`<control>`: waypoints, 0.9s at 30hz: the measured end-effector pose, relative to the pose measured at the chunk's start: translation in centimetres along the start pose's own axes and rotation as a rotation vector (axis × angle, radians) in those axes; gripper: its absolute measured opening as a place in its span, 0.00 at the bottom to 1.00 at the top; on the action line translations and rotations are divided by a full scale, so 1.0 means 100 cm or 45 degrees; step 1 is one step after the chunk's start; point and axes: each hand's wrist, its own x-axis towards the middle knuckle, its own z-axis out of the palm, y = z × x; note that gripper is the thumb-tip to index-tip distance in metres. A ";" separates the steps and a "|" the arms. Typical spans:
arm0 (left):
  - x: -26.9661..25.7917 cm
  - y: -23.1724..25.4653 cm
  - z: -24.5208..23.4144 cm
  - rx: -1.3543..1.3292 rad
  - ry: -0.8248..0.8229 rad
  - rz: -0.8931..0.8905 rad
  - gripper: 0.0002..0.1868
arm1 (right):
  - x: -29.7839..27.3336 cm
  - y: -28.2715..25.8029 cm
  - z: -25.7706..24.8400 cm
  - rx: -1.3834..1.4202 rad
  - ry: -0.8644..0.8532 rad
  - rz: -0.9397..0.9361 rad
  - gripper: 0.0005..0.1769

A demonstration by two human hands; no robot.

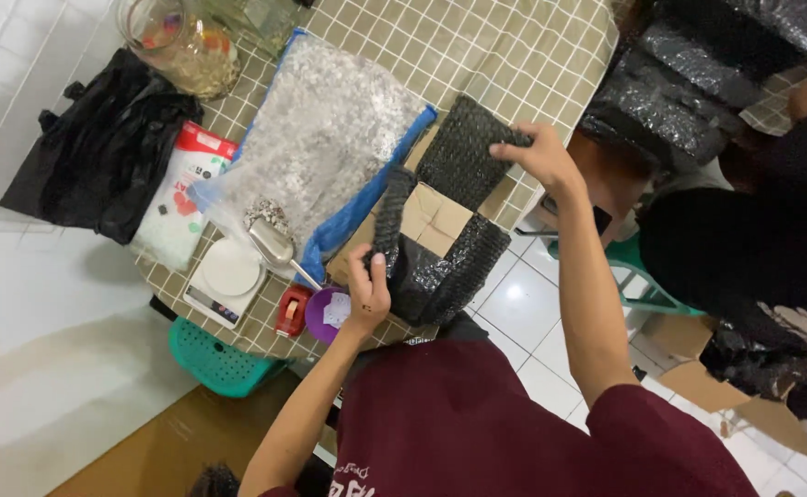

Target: Wrapping a small box in bubble wrap and placing it into a larger box

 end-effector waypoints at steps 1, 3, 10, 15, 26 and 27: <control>-0.001 -0.001 0.003 0.007 0.012 -0.005 0.09 | -0.013 -0.018 -0.002 0.001 -0.013 -0.006 0.15; -0.003 -0.002 0.006 -0.167 0.083 -0.084 0.09 | -0.041 -0.053 -0.007 0.066 -0.208 -0.050 0.16; 0.004 0.010 0.003 -0.135 0.135 -0.137 0.12 | -0.092 -0.049 0.040 0.227 -0.414 -0.461 0.11; -0.003 -0.016 0.011 -0.022 0.139 -0.189 0.14 | -0.110 -0.057 0.064 0.004 -0.248 -0.620 0.09; 0.011 0.042 0.002 -0.089 -0.092 -0.093 0.10 | -0.126 -0.031 0.099 -0.545 -0.137 -0.868 0.36; 0.009 0.043 0.002 -0.087 -0.182 -0.085 0.09 | -0.134 -0.048 0.096 -0.586 -0.181 -0.826 0.37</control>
